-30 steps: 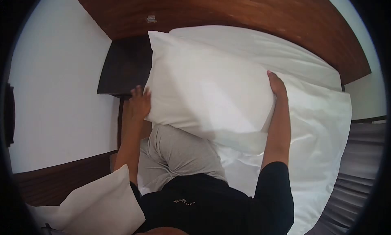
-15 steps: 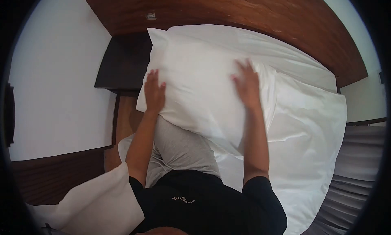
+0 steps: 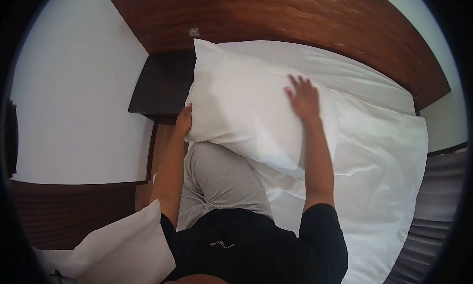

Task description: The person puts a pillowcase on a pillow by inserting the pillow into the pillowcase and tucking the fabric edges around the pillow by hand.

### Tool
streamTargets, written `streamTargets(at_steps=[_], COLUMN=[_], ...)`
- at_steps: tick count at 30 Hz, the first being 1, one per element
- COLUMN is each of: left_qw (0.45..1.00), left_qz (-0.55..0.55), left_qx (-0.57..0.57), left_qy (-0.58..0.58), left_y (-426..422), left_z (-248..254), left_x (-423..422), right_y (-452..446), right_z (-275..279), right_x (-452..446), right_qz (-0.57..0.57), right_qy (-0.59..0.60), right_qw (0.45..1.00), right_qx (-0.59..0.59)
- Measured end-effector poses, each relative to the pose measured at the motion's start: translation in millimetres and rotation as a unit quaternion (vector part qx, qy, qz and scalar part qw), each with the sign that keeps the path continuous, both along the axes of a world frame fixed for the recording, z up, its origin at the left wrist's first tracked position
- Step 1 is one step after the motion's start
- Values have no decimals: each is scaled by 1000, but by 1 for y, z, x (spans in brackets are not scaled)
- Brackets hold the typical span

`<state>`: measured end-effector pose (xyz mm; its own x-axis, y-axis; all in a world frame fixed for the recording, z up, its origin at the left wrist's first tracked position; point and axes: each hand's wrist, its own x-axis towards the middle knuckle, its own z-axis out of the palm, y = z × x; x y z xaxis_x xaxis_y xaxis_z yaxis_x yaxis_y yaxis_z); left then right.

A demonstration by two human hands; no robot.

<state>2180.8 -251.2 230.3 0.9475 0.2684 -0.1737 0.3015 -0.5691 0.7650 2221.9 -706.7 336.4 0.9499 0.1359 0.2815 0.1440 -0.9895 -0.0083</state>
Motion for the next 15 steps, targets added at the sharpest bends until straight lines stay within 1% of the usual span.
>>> streamTargets(at_steps=[1, 2, 4, 5, 6, 7, 8, 9, 10, 13, 14, 15], left_qw=[1000, 1000, 998, 1000, 998, 993, 980, 962, 938, 949, 943, 936], left_qz=[10, 4, -6, -9, -12, -16, -20, -26, -32, -76, -67, -59], left_qx=[9, 19, 40, -12, -65, -119, -196, -271, -345, -305, -324, -341], left_qy=[1, 13, 38, 19, 1, -19, -14, -7, -2, -19, -43, -64], left_y=[-4, -4, -1, 5, 15, 15, 14, 7, 1, 4, 7, 10], left_z=[9, 12, 8, -2, -19, -13, -7, 20, 39, 53, 51, 40], left_x=[-3, -3, 0, 5, 11, 14, 18, 15, 15, 29, 38, 46], right_y=[-28, -64, -89, -109, -118, -119, -119, -108, -95, -41, -18, 1], right_z=[-9, -28, -11, -24, -39, -37, -34, -26, -6, 93, 137, 168], right_x=[17, 35, 37, 49, 52, 53, 55, 53, 46, 11, -9, -30], right_qz=[-26, -33, -183, -227, -224, -221, -203, -185, -165, -82, -54, -29], right_qy=[-1, 1, 114, 164, 168, 170, 149, 128, 64, -88, -100, -111], right_qw=[1000, 998, 958, 928, 925, 923, 930, 935, 939, 928, 912, 893], right_qx=[7, 51, 187, 247, 257, 266, 269, 272, 296, 353, 394, 436])
